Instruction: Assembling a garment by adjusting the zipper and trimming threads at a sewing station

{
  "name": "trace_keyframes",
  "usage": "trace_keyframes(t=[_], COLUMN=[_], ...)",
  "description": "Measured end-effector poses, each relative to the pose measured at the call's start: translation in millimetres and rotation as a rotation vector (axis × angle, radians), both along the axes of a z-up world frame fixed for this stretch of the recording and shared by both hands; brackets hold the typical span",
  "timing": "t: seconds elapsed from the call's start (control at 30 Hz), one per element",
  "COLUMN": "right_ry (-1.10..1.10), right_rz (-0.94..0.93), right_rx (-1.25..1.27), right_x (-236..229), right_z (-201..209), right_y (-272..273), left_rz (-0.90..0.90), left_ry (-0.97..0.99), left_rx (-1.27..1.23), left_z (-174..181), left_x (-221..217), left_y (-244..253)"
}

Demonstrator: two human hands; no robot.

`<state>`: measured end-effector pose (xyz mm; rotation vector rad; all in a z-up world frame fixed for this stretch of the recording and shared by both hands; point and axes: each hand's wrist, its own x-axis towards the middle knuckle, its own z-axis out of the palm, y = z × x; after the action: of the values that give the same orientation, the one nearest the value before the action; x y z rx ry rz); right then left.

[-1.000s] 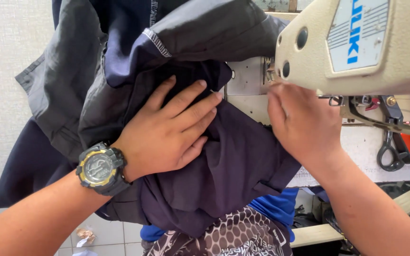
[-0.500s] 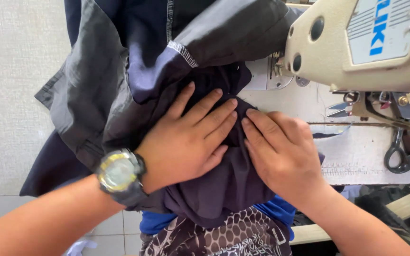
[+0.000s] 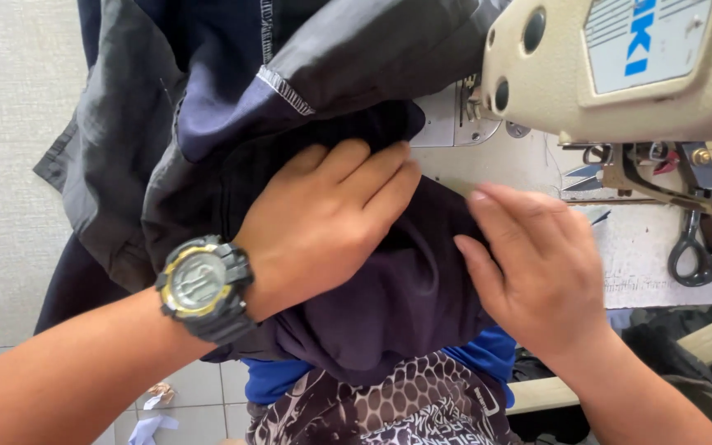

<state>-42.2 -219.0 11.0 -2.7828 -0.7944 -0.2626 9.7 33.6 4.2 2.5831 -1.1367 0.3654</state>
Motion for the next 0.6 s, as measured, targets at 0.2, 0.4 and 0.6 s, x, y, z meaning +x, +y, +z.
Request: trace_keyframes(t=[0.2, 0.4, 0.6], right_ry=[0.017, -0.067, 0.032], right_rz=[-0.157, -0.047, -0.065], right_rx=[-0.095, -0.027, -0.014], right_x=[-24, -25, -20], right_z=[-6, -5, -2], right_y=[-28, -32, -35], left_rz=[-0.057, -0.154, -0.183], left_ry=[-0.067, -0.283, -0.140], left_rx=[0.059, 0.004, -0.019], left_z=[0, -3, 6], left_x=[9, 8, 16], left_y=[-16, -20, -22])
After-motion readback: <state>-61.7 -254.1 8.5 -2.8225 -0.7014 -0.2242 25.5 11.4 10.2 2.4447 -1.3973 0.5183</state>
